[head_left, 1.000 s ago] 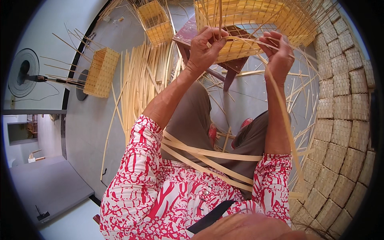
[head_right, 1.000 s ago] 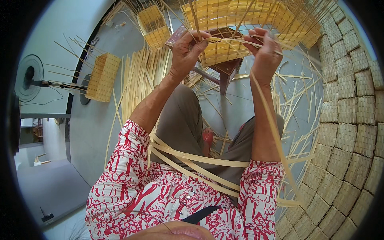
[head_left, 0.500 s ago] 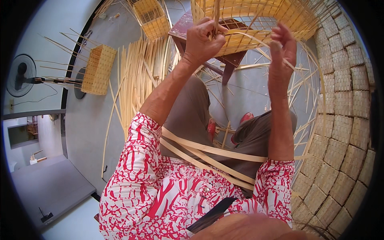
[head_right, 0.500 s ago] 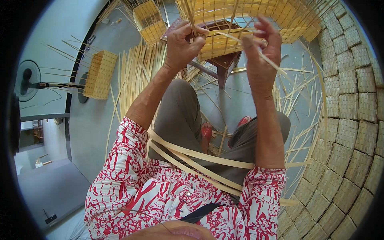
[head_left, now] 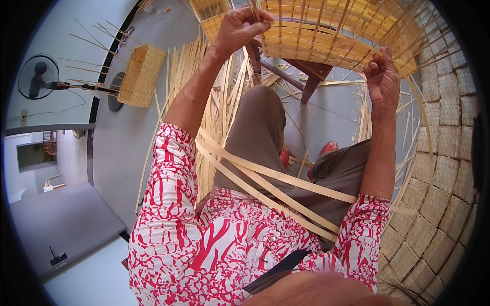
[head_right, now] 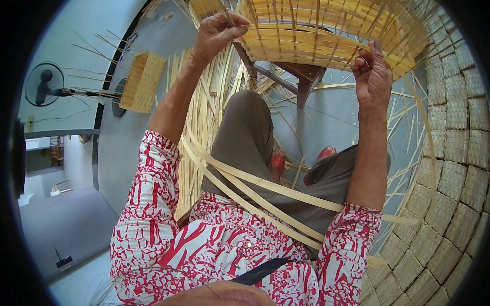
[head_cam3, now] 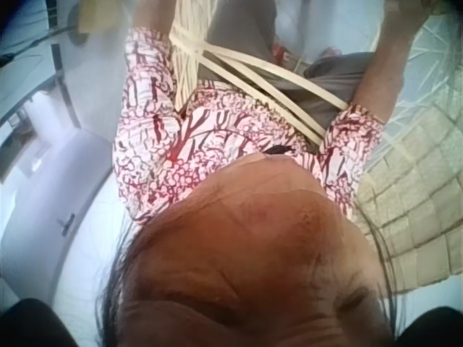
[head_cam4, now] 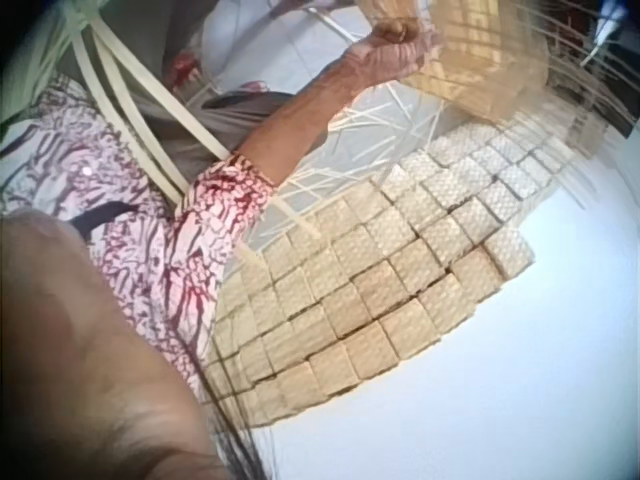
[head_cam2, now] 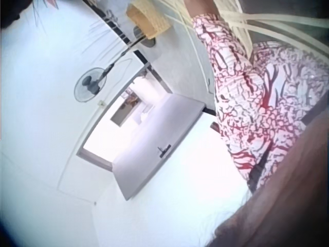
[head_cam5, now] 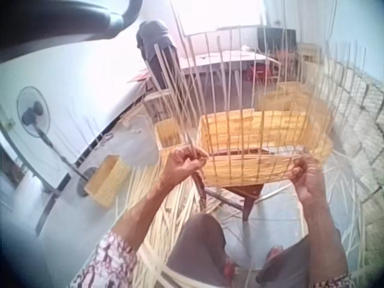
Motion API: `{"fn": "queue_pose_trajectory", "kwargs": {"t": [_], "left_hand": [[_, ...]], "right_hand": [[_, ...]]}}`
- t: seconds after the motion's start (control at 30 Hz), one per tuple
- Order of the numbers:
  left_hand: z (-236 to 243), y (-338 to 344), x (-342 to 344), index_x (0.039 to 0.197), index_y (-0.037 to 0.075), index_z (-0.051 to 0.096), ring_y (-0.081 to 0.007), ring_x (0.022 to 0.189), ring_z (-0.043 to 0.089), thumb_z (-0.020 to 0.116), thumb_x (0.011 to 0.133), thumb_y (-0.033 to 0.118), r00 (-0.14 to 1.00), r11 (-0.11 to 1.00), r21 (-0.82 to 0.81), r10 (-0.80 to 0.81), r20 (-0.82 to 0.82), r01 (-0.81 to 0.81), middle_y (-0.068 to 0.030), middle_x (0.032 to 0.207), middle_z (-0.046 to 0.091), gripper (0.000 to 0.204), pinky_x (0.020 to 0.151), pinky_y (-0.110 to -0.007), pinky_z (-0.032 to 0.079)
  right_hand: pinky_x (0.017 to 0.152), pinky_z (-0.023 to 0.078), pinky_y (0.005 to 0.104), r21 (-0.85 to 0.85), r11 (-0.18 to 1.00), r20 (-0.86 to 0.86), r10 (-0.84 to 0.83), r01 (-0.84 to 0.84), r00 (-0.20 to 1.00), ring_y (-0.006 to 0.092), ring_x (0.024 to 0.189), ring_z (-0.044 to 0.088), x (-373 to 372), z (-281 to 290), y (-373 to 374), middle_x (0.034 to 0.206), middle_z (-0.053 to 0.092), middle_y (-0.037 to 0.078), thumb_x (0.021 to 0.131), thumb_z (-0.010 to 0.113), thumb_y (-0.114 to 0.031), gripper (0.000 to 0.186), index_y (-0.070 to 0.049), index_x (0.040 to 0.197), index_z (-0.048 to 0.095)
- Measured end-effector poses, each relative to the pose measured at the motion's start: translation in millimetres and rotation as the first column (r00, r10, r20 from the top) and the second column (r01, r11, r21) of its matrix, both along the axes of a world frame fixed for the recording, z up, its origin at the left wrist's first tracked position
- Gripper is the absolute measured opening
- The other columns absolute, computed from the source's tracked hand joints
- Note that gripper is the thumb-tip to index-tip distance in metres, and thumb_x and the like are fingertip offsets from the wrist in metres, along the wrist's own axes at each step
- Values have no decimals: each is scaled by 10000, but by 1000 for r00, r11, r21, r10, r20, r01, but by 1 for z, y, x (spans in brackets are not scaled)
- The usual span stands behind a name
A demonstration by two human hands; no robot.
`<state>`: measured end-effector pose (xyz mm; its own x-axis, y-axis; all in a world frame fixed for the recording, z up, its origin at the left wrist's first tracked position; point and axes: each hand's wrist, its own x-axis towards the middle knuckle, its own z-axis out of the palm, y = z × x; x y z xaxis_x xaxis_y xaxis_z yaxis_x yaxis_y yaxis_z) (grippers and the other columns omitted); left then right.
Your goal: The person weaves a basket by hand, interlacing thin bamboo strips through a pre-formed frame. They repeatedly pull strips through the structure and adjust tension to maintain the weave pattern.
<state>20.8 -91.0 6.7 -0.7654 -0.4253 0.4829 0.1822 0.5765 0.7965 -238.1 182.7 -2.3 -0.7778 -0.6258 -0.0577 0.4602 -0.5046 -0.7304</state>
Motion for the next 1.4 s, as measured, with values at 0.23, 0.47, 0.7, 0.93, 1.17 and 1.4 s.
{"fn": "queue_pose_trajectory", "kwargs": {"t": [0.23, 0.47, 0.7, 0.93, 1.17, 1.4], "left_hand": [[-3, -8, -2, 1097, 46, 728, -77, 899, 647, 714, 937, 65, 1000, 1000, -15, -1, 10, 1, 0, 1012, 716, 162, 829, -270, 542], [14, 62, 1, 1145, 52, 678, -91, 870, 651, 754, 861, -22, 771, 862, -54, 420, -480, -503, -45, 1062, 703, 303, 782, -251, 546], [30, 124, -91, 1053, 111, 730, -282, 880, 718, 745, 879, 123, 976, 729, -650, 133, -171, -213, -82, 1049, 708, 175, 728, -371, 593], [43, 111, -119, 1031, 137, 723, -285, 779, 701, 713, 914, 209, 979, 652, -731, 155, -133, -203, -58, 918, 686, 138, 652, -399, 574], [47, 100, -114, 1005, 94, 700, -234, 727, 641, 705, 928, 142, 988, 815, -575, -26, -151, -66, -58, 835, 629, 91, 637, -337, 510], [49, 96, -112, 1029, 40, 661, -76, 729, 567, 671, 954, 50, 977, 964, -261, -108, -181, 58, -4, 856, 590, 76, 630, -241, 459]], "right_hand": [[551, 544, 286, 92, 992, 60, -90, 84, 994, 141, 618, 641, -6, -16, -10, 764, 684, 57, 937, 761, -193, 175, -45, 926, 668], [601, 479, 277, 81, 995, 63, -66, 60, 996, 123, 642, 558, 5, -3, -9, 789, 638, 24, 994, 675, -179, 243, -101, 1224, 674], [545, 515, 288, -22, 1000, 3, 5, -5, 1000, 121, 593, 582, 19, 9, -5, 747, 652, 40, 956, 734, -177, 156, -46, 925, 656], [687, 529, 275, -94, 996, -173, -24, 7, 985, 109, 807, 630, 32, 13, 7, 915, 686, 40, 970, 607, -11, 138, -65, 1075, 680], [725, 500, 208, 128, 987, -608, 2, 95, 794, 75, 952, 633, 45, 24, -7, 1313, 677, 41, 935, 522, 50, 437, -64, 1346, 617], [763, 480, 228, 156, 946, -839, -24, 283, 544, 81, 880, 565, 43, 18, -31, 1024, 627, 13, 850, 459, 92, 399, -43, 1178, 640]]}}
